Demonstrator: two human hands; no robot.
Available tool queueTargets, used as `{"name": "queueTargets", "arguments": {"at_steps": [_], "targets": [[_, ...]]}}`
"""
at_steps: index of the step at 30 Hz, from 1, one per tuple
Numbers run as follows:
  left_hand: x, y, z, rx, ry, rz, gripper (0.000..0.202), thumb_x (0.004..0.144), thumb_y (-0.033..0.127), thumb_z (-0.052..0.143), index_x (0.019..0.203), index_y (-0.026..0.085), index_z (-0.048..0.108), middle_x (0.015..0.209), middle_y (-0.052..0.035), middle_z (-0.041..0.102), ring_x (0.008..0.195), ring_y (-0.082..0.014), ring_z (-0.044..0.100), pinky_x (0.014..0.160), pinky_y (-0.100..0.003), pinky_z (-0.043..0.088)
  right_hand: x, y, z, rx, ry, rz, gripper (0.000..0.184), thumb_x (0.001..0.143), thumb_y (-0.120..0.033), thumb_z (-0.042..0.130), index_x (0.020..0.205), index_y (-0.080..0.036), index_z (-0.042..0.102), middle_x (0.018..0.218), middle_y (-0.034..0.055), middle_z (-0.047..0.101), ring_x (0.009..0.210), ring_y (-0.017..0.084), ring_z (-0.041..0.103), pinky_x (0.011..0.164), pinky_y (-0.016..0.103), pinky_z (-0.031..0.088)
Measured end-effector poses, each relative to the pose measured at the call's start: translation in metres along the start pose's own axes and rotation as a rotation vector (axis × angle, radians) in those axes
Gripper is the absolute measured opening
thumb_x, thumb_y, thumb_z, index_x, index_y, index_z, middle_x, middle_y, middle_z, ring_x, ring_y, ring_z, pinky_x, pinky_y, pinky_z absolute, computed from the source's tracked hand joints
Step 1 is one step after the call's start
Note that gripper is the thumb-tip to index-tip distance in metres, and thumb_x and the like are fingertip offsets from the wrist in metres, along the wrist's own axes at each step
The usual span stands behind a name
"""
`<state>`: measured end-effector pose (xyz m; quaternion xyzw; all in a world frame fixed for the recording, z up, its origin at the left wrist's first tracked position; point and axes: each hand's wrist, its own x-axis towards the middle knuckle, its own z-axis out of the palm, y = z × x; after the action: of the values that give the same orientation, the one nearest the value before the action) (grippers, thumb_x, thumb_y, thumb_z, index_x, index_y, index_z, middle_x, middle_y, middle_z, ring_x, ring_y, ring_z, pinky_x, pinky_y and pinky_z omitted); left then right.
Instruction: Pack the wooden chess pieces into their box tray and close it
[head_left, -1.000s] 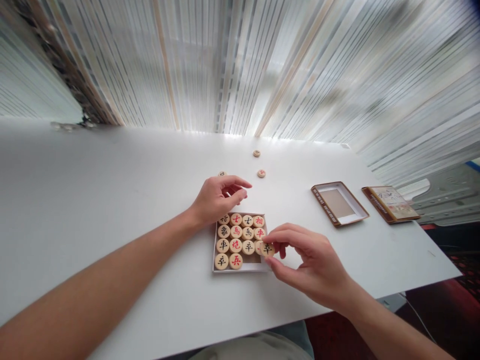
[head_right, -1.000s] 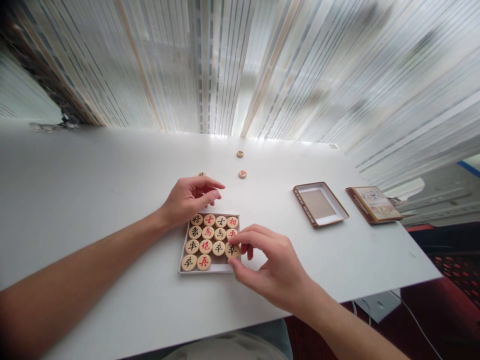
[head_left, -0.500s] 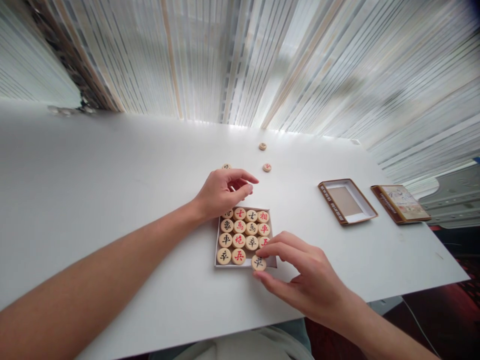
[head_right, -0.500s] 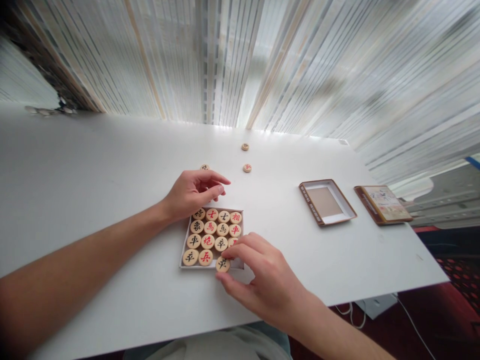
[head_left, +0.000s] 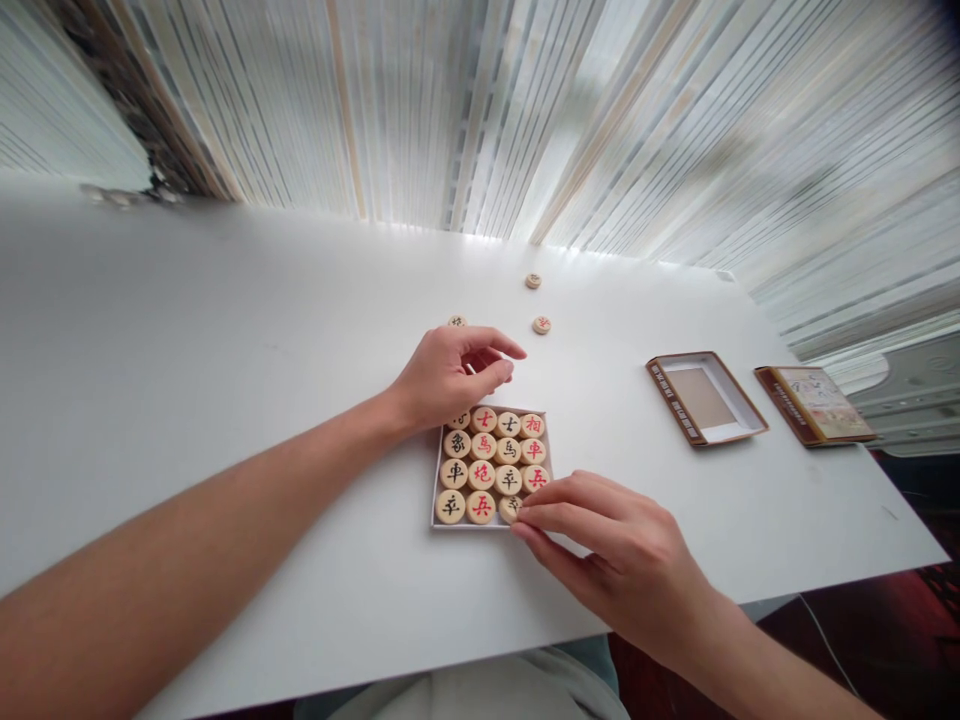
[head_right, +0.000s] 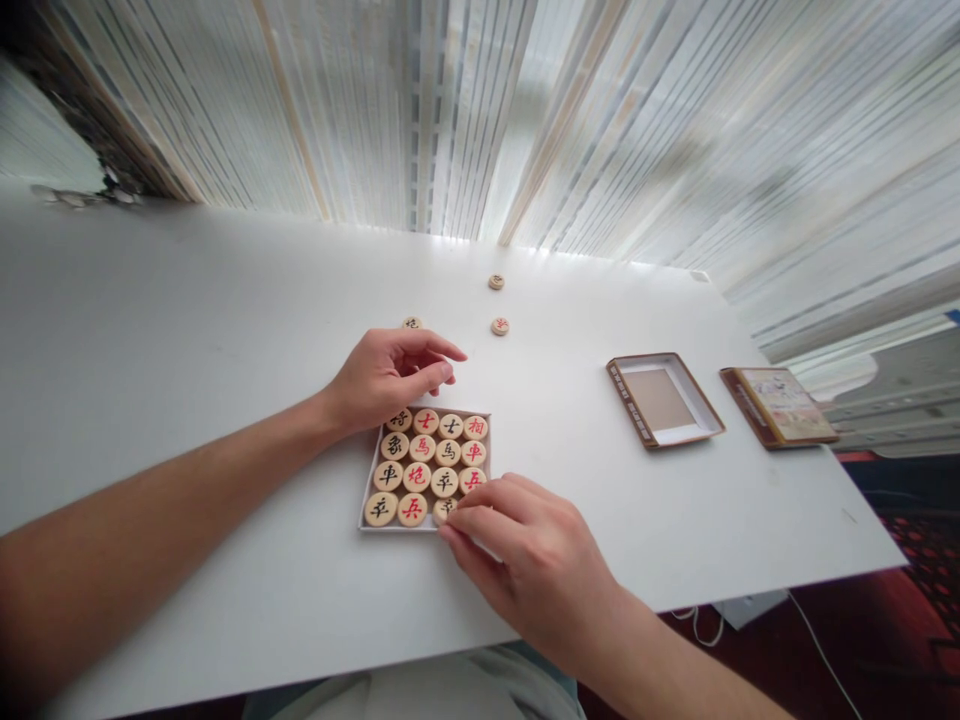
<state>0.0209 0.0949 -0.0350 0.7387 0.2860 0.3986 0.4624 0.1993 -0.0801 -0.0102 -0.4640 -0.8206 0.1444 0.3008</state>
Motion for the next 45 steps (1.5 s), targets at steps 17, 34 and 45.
{"name": "queueTargets", "arguments": {"at_steps": [17, 34, 45], "targets": [[0.0, 0.001, 0.0, 0.026, -0.008, 0.011, 0.02, 0.084, 0.016, 0.066, 0.099, 0.013, 0.08, 0.075, -0.005, 0.078, 0.067, -0.0157, 0.074, 0.064, -0.025, 0.058, 0.001, -0.008, -0.001, -0.243, -0.099, -0.064, 0.015, 0.1, -0.019, 0.061, 0.098, -0.012, 0.074, 0.073, 0.0027, 0.059, 0.059, 0.017, 0.05, 0.053, 0.033, 0.039], [0.0, 0.001, 0.0, 0.001, -0.018, -0.017, 0.02, 0.086, 0.018, 0.067, 0.099, 0.012, 0.08, 0.08, -0.0064, 0.078, 0.068, -0.0155, 0.071, 0.062, -0.025, 0.058, 0.001, -0.02, 0.007, -0.296, -0.09, -0.023, 0.018, 0.099, -0.022, 0.063, 0.102, -0.009, 0.075, 0.074, 0.0048, 0.062, 0.06, 0.021, 0.058, 0.053, 0.037, 0.044], [0.0, 0.001, 0.0, 0.006, -0.015, -0.045, 0.019, 0.087, 0.02, 0.069, 0.1, 0.014, 0.08, 0.081, -0.0065, 0.078, 0.07, -0.0163, 0.072, 0.064, -0.025, 0.06, 0.0, -0.021, 0.009, -0.279, -0.059, 0.002, 0.018, 0.099, -0.023, 0.062, 0.103, -0.01, 0.073, 0.074, 0.0047, 0.062, 0.06, 0.021, 0.058, 0.052, 0.036, 0.044]]}}
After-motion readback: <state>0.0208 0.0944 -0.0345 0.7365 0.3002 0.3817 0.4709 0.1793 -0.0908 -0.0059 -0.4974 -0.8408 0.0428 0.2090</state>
